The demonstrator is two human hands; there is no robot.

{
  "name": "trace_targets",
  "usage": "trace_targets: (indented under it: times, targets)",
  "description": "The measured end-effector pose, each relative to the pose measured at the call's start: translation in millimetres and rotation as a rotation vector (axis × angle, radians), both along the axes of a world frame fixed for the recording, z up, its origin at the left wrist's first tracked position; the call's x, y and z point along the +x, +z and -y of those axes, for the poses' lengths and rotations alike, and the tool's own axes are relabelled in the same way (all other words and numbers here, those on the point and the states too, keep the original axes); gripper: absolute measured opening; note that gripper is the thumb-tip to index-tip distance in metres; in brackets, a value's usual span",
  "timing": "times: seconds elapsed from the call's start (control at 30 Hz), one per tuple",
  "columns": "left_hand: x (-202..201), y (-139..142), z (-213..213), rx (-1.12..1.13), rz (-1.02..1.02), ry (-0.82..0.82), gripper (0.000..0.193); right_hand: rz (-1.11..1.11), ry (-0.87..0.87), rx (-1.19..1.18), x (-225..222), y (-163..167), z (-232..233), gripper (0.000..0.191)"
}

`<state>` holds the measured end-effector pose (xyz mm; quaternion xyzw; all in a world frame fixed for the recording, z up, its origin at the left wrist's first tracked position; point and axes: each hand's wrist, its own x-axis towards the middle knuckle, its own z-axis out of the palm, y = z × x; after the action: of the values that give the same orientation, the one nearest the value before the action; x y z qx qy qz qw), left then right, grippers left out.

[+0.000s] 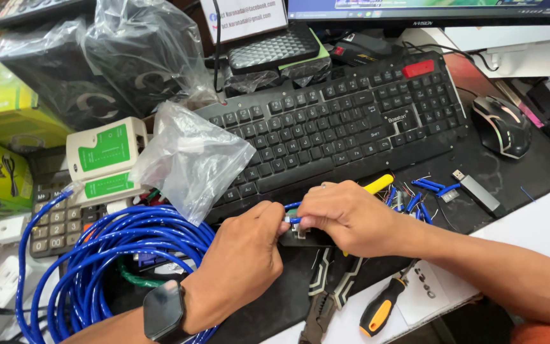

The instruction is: The person strips the jacket from the end of a blue ethernet cable, untwists and arranges the colored wires, trims them, inserts them into an RJ45 connector, and crimps the connector using yellow-handled crimping pliers. They then plug both ends into a green network cable tester and check the indicator lights before handling additional connectors and cable.

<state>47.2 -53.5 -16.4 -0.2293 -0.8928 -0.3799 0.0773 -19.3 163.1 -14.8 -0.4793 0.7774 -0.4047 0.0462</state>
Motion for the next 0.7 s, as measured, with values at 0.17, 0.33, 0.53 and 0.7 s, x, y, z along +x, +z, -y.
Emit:
trace_targets:
  times: [0.17,0.33,0.53,0.7]
  targets:
    - [3.7,-5.3,-3.8,-0.038,0.016,0.019,0.011,-0.057,-0.024,0.016,2.1,-4.7,5.2,0.010]
    - [3.5,-9.5,-1.6,-0.079,-0.041,0.015,0.015,-0.078,-0.011,0.062,1.2,-2.7,9.3,0.010]
    - [4.0,-11.0,-1.4,-0.102,-0.043,0.016,0.017,-0.077,-0.008,0.061,2.9,-2.9,11.8,0.011]
    - [2.8,-9.5,-3.2,-0.109,-0.034,0.009,0.016,-0.088,0.032,0.089,2.7,-3.0,8.8,0.015]
